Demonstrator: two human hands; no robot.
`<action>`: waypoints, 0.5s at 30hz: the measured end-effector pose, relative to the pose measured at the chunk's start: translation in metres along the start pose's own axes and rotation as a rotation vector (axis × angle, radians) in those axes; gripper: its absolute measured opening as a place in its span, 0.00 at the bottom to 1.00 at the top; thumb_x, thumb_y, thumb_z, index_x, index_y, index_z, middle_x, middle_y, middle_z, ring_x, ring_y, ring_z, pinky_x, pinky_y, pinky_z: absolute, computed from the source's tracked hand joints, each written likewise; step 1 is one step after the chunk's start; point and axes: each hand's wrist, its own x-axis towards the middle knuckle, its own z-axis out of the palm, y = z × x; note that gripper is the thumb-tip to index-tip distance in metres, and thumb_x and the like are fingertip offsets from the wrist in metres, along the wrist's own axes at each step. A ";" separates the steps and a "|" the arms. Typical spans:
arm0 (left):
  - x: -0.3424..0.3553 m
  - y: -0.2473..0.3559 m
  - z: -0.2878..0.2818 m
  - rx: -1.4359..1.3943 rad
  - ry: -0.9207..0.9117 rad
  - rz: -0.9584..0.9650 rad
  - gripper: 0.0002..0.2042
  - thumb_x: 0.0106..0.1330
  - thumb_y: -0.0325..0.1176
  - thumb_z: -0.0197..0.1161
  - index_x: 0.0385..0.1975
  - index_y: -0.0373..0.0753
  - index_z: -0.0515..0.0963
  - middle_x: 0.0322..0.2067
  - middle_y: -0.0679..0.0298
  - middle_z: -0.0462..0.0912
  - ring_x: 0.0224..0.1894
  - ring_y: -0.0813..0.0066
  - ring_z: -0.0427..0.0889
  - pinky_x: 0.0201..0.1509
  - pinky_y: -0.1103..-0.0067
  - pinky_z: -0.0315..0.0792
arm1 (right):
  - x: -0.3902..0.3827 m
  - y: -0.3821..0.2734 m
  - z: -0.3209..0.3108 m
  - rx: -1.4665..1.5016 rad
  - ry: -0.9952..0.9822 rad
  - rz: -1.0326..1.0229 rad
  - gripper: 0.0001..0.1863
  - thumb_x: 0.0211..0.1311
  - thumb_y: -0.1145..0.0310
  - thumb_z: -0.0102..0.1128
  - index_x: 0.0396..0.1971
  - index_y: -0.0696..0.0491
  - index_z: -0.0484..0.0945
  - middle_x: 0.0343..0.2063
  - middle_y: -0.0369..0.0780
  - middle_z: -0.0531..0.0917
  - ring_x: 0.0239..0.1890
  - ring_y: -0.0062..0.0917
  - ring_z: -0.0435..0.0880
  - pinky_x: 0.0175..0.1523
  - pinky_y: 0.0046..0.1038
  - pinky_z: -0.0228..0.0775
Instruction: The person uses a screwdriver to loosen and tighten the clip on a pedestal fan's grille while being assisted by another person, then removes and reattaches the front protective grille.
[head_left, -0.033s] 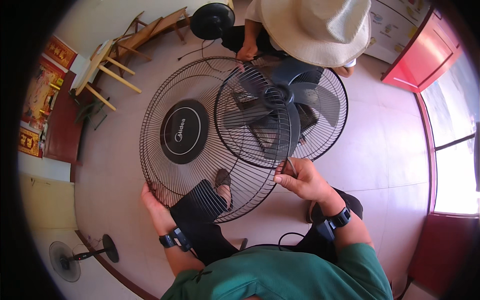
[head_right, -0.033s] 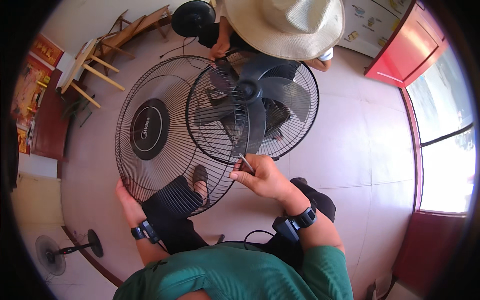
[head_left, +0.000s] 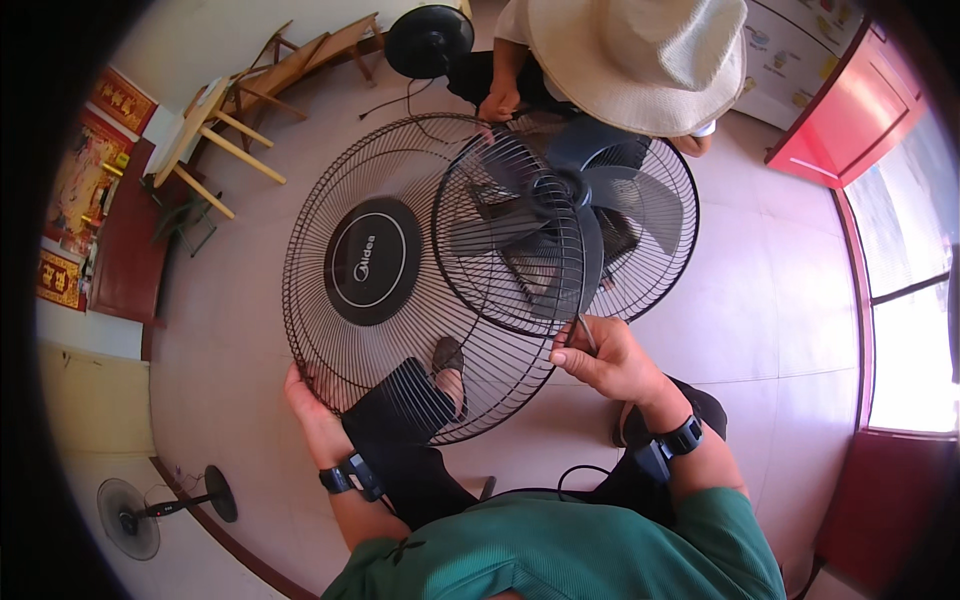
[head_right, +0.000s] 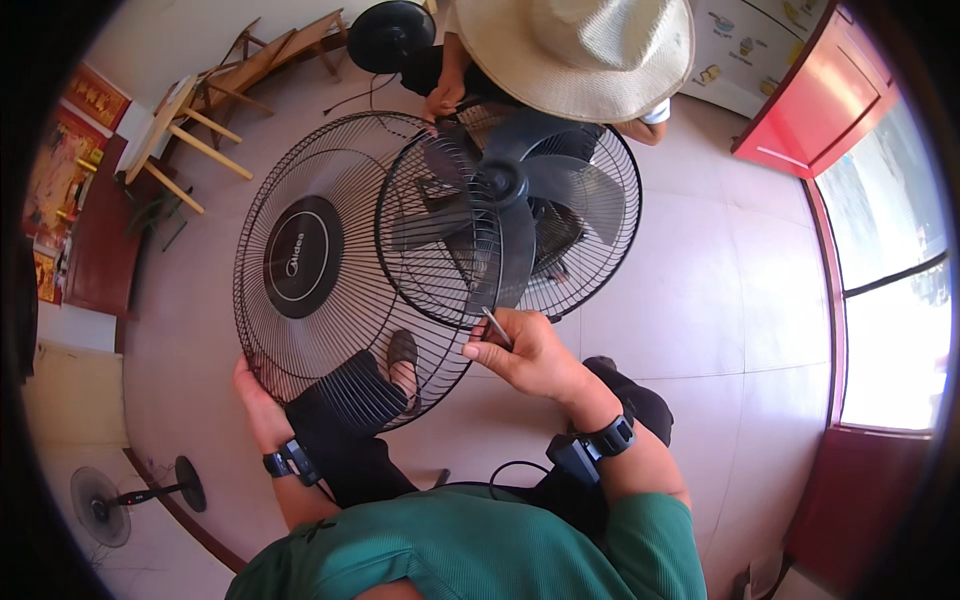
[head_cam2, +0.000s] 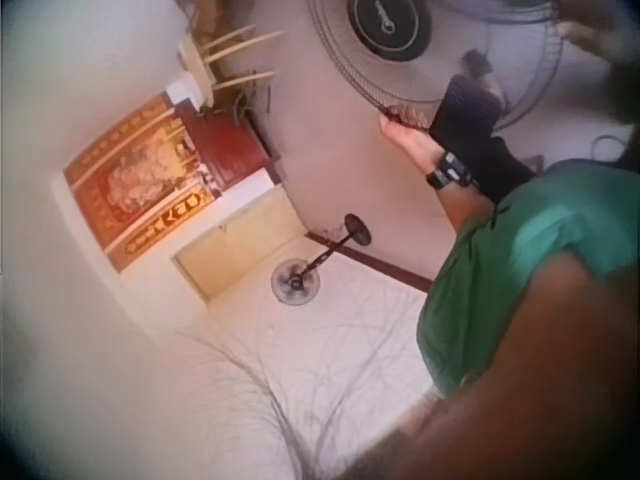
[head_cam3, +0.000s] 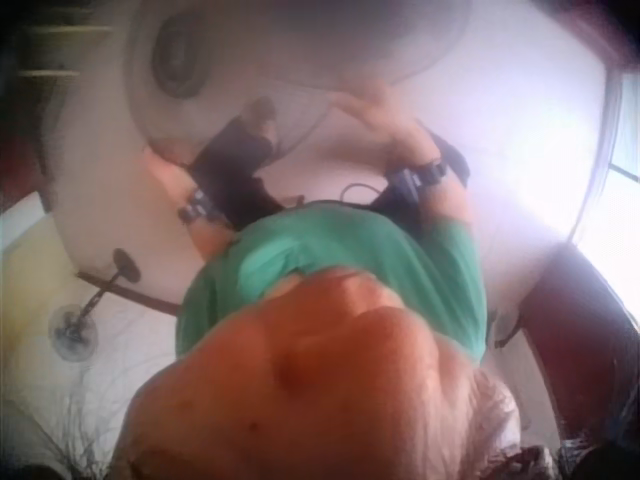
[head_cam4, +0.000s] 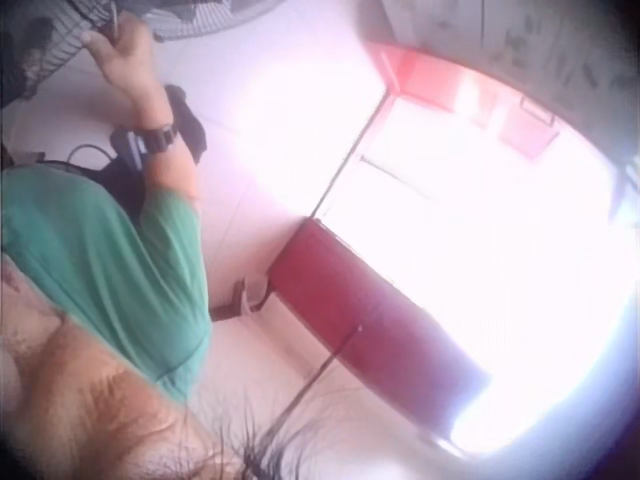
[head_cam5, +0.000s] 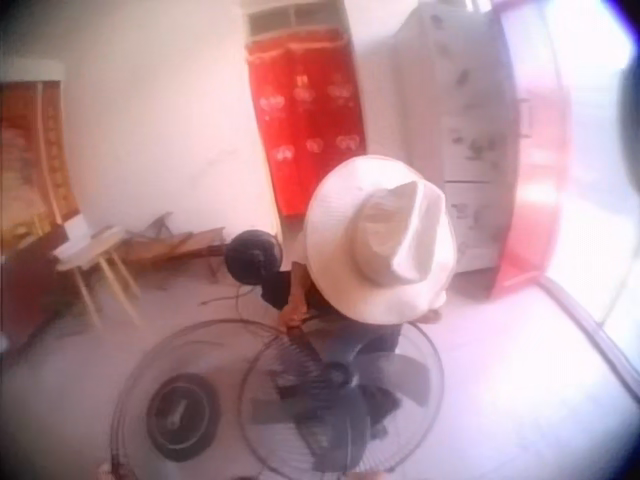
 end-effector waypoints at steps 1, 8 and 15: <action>-0.002 0.003 0.002 -0.019 0.007 -0.037 0.19 0.70 0.36 0.40 0.46 0.32 0.76 0.45 0.55 0.82 0.44 0.64 0.82 0.50 0.70 0.78 | 0.001 -0.002 0.002 0.027 0.004 0.014 0.14 0.60 0.63 0.66 0.28 0.58 0.76 0.15 0.29 0.69 0.20 0.12 0.62 0.25 0.19 0.58; 0.042 -0.002 -0.044 -0.005 0.099 -0.112 0.17 0.70 0.35 0.40 0.38 0.33 0.78 0.35 0.58 0.84 0.35 0.66 0.84 0.41 0.72 0.80 | 0.003 0.009 0.004 0.004 0.011 0.049 0.14 0.61 0.62 0.65 0.26 0.58 0.75 0.15 0.28 0.69 0.20 0.11 0.62 0.24 0.19 0.57; 0.043 -0.004 -0.038 -0.026 0.119 -0.167 0.16 0.70 0.36 0.40 0.36 0.34 0.77 0.35 0.57 0.83 0.35 0.65 0.84 0.41 0.71 0.80 | 0.003 0.008 0.001 -0.027 0.016 0.075 0.15 0.60 0.61 0.66 0.26 0.58 0.74 0.15 0.29 0.69 0.20 0.12 0.62 0.24 0.19 0.58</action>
